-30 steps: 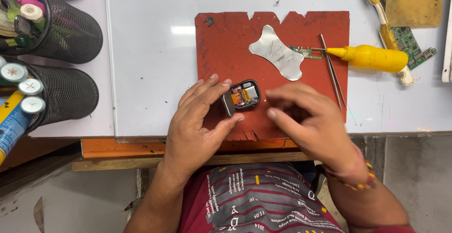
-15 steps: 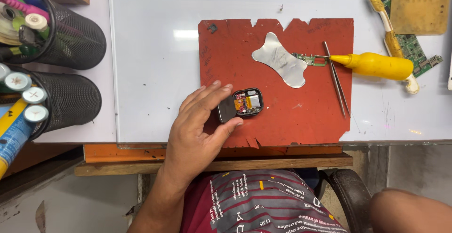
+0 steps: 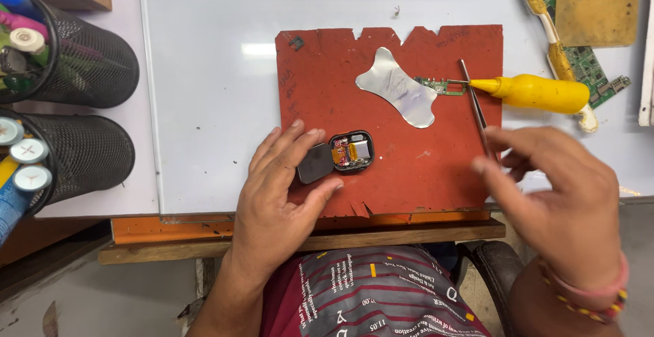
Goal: The person disassembles a smartwatch on a workbench, using a metal prying tool and tweezers to remove the back cover and internal components. They clean the exposed circuit board with a toothbrush and a yellow liquid from a bottle, then reposition the components.
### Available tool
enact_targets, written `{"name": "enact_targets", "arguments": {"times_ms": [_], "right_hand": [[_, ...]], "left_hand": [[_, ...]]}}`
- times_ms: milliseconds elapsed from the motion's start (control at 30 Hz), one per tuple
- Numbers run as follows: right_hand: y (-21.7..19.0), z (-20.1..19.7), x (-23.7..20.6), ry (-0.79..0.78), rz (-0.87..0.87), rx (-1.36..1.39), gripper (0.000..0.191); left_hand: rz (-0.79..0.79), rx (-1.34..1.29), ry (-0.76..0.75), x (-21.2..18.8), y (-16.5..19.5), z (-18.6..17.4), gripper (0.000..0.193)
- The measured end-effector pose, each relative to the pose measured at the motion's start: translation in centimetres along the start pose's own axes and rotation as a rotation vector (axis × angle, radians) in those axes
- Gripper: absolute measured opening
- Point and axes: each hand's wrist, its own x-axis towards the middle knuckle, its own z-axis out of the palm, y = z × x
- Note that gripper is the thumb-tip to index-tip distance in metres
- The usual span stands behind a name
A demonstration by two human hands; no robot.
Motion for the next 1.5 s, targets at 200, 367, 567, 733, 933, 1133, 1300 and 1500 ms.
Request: {"name": "enact_targets", "arguments": {"times_ms": [200, 367, 567, 733, 933, 1133, 1300, 1500], "right_hand": [[1.8, 2.3, -0.1, 0.047, 0.106, -0.08, 0.032], [3.0, 2.4, -0.1, 0.014, 0.256, 0.026, 0.028], [3.5, 2.3, 0.0, -0.024, 0.226, 0.022, 0.027], [3.2, 2.4, 0.2, -0.022, 0.198, 0.002, 0.027], [3.1, 3.1, 0.6, -0.046, 0.322, 0.051, 0.022], [5.0, 3.0, -0.6, -0.144, 0.511, 0.432, 0.02], [8.2, 2.6, -2.2, -0.302, 0.61, 0.742, 0.024], [9.1, 2.9, -3.1, -0.298, 0.368, 1.496, 0.029]], "left_hand": [[-0.002, -0.077, -0.048, -0.1, -0.1, 0.0, 0.073], [-0.032, -0.1, -0.045, -0.1, -0.1, 0.2, 0.074], [-0.038, -0.098, -0.032, 0.1, 0.0, 0.5, 0.076], [-0.023, -0.101, -0.021, 0.3, 0.1, 0.5, 0.071], [-0.014, -0.054, -0.02, 0.5, 0.2, 0.5, 0.055], [-0.007, -0.05, -0.007, 0.4, 0.2, 0.7, 0.054], [-0.001, -0.034, -0.008, 0.4, 0.2, 0.7, 0.054], [0.007, -0.022, -0.015, 0.3, 0.1, 0.7, 0.055]]}}
